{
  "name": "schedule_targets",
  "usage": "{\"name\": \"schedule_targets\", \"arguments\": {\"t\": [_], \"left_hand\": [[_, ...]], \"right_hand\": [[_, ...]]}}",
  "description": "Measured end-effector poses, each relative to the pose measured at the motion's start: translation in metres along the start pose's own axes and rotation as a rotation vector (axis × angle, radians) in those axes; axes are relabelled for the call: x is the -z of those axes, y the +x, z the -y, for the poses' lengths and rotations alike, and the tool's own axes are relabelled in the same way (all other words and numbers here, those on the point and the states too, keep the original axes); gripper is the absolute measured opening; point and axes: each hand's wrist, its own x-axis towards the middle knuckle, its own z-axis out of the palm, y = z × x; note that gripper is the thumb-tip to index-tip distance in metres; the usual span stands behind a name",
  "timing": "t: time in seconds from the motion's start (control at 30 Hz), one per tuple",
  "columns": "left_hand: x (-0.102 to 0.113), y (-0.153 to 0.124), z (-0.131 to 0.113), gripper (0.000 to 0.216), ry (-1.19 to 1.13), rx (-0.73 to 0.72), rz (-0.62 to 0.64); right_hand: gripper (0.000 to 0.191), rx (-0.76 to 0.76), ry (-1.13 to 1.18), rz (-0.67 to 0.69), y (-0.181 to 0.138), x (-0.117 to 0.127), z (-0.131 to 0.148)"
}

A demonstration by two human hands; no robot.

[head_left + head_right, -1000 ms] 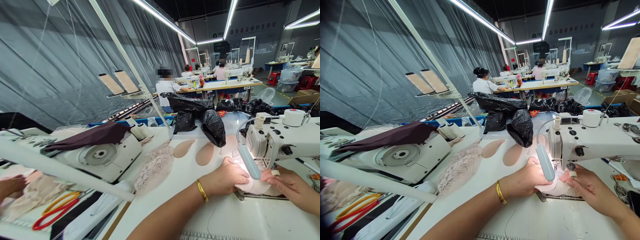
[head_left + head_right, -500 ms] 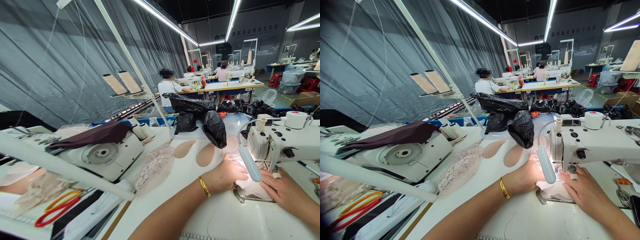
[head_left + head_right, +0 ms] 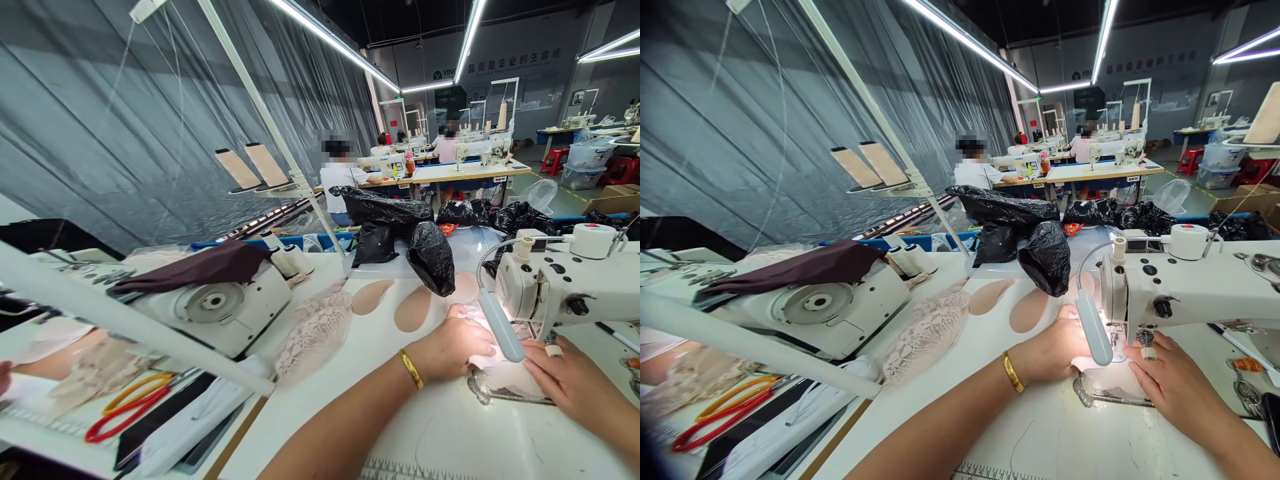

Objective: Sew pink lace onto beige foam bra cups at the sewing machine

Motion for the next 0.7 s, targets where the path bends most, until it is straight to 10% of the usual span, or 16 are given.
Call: {"name": "schedule_targets", "arguments": {"t": [0.7], "left_hand": [[-0.015,0.0,0.001,0.033,0.054,-0.01,-0.059]], "right_hand": [[0.023,-0.115,0.084,-0.063,-0.003,-0.001,-0.002]]}}
